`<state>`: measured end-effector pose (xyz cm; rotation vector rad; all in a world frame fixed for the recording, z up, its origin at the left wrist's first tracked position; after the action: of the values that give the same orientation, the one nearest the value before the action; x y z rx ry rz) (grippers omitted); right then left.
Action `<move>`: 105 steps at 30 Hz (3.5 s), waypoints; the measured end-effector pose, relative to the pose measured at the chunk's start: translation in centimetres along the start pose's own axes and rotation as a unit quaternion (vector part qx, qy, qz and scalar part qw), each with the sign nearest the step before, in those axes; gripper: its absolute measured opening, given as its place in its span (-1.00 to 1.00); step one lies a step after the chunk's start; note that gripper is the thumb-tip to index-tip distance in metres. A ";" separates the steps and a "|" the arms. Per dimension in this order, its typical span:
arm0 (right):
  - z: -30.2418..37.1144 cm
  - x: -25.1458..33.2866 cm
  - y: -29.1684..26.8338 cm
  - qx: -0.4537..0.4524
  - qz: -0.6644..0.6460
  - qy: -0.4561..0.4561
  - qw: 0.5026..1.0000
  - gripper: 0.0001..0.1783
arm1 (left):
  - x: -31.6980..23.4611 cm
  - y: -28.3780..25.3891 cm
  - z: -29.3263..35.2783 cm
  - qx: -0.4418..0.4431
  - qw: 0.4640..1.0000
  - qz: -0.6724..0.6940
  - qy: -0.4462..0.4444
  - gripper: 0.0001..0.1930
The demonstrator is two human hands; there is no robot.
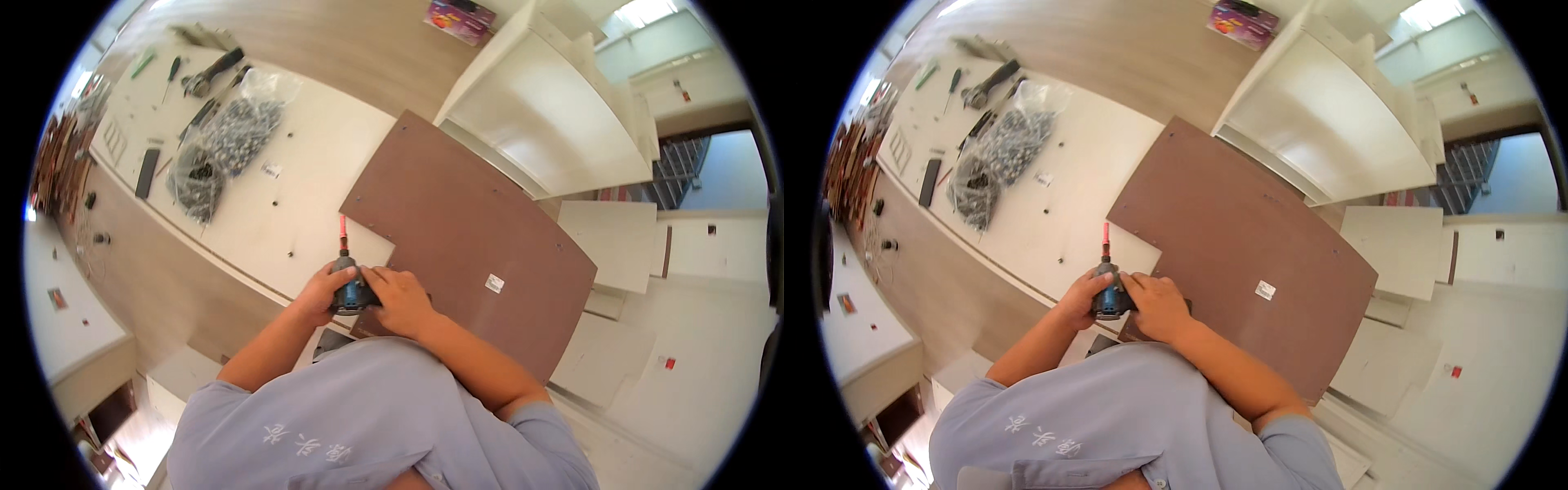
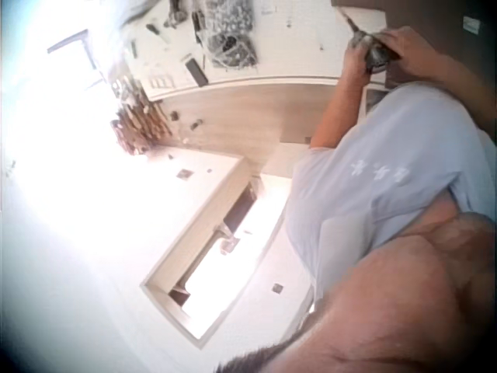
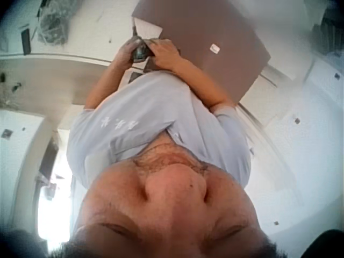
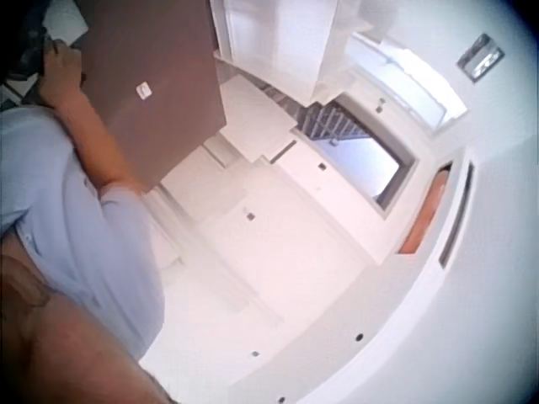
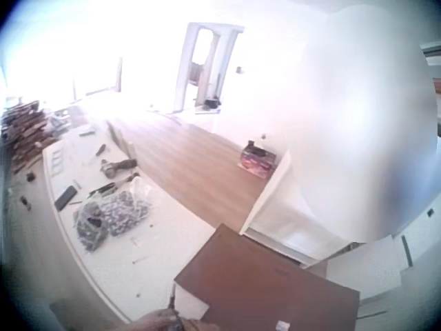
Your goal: The person assembles a cabinet by using a power drill to drive screws into a panel, lifting and positioning a large corner piece onto the frame, and using a screwdriver to tighten fasteners.
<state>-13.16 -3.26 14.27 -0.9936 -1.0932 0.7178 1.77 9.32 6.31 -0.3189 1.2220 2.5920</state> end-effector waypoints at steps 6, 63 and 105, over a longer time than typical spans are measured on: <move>3.9 -3.2 1.2 0.013 -0.048 0.054 0.997 -0.43 | -5.6 -3.3 -1.0 -0.070 0.988 -0.117 0.070 -0.54; 100.8 4.0 33.2 -0.271 -0.294 0.792 0.462 -0.59 | 54.2 25.7 -4.3 0.108 0.344 -0.928 0.095 -0.17; 112.9 -93.4 1.7 -0.049 -0.387 0.581 0.714 -0.58 | 77.4 54.5 -29.2 -0.412 0.560 -0.717 0.054 0.02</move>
<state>-150.02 -50.64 -7.78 -0.7239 -0.2902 -0.6620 -86.21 -36.13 3.91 -1.0567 -0.4637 1.3071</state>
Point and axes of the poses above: each hand's wrist, its own z-axis away from the middle knuckle, its own y-axis out of the palm, x = y × z, the point moved 2 cm from there along -z, towards the middle knuckle, and after that the axes turned 15 degrees about z, right-handed, at the moved point
